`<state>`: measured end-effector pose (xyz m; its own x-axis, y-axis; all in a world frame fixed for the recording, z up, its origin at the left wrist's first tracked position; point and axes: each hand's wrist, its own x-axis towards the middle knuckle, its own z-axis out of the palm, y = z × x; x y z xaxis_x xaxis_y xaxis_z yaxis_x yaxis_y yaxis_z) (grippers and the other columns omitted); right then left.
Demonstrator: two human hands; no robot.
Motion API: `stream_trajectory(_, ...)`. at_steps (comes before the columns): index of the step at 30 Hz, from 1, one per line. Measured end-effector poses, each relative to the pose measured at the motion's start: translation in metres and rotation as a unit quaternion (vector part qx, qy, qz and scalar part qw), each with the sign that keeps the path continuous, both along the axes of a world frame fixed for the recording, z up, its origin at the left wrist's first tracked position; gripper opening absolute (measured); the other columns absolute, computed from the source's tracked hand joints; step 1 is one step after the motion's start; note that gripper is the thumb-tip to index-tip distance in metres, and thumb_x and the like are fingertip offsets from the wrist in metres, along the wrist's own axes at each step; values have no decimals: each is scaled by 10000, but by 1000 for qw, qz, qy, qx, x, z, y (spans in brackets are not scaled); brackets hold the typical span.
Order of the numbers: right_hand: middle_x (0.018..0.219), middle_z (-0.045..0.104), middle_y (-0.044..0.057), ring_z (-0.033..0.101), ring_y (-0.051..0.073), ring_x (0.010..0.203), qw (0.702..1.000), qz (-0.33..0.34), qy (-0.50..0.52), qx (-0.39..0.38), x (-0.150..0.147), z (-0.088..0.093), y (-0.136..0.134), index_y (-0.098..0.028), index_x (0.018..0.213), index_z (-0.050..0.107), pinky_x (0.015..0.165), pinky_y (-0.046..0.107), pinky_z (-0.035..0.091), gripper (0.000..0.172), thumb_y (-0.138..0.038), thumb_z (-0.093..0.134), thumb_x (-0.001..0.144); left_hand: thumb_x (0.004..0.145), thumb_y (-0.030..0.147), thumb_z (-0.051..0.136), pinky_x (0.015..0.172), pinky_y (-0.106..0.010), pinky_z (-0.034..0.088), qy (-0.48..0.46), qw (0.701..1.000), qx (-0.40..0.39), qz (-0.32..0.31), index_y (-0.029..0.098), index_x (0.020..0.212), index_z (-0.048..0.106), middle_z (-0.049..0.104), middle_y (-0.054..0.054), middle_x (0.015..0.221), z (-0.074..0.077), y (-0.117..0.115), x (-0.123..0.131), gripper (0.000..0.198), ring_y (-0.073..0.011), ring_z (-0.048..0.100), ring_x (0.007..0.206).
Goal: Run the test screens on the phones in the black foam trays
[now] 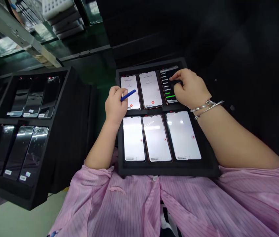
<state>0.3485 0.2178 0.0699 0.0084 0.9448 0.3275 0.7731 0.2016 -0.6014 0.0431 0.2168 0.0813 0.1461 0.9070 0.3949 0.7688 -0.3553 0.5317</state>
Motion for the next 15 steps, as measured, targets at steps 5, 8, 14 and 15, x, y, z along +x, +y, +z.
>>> stream_trajectory(5,1088,775,63,706,315,1157,1000,3,1,26,-7,6,-7,-268,1027,650,1226,628,455,277,-126,552,811,1096,391,498,784,-329,502,16,999,0,-30,217,1026,788,706,-87,1099,3,-1,0,346,-223,681,999)
stream_trajectory(8,1011,784,18,742,268,1066,992,86,13,92,-18,12,-20,-289,979,682,1269,587,431,269,-114,511,867,1081,410,532,742,-343,475,57,997,-9,-55,250,985,821,728,-69,1088,4,-1,2,343,-232,681,981)
stream_trajectory(14,986,796,3,760,290,1078,987,162,-17,14,-29,10,-21,-278,952,724,1234,625,460,288,-119,511,843,1060,414,554,791,-370,485,103,990,-12,-90,289,1014,858,731,-60,1247,6,0,0,331,-272,679,1081)
stream_trajectory(15,973,798,4,760,290,1082,987,157,-23,5,-28,11,-21,-267,950,730,1238,626,454,292,-115,507,837,1054,397,562,807,-376,488,109,989,-13,-99,288,1008,861,721,-59,1285,6,0,-1,321,-274,674,1086)
